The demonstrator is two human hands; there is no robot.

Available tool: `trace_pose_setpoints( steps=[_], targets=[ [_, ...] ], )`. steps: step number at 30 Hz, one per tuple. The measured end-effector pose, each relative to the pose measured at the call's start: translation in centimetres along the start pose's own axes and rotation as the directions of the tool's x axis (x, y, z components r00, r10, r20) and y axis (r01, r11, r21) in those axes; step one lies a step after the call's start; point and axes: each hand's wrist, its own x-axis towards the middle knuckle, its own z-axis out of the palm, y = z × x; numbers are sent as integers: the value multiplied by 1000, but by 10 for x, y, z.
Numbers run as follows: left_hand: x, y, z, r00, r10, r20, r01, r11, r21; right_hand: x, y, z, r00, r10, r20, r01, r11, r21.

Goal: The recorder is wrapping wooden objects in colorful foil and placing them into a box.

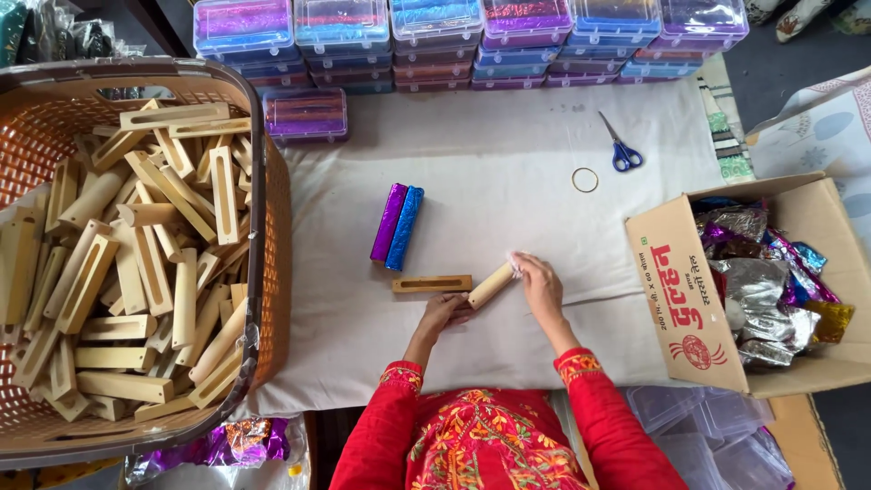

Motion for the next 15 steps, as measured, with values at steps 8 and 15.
trace_pose_setpoints(
  steps=[8,15],
  targets=[
    [19,-17,-11,1000,-15,23,16,999,-33,-57,-45,29,989,-135,65,134,991,22],
    [15,-15,-12,999,-9,47,11,1000,-30,-37,-36,18,986,-7,167,-22,986,166]
  ],
)
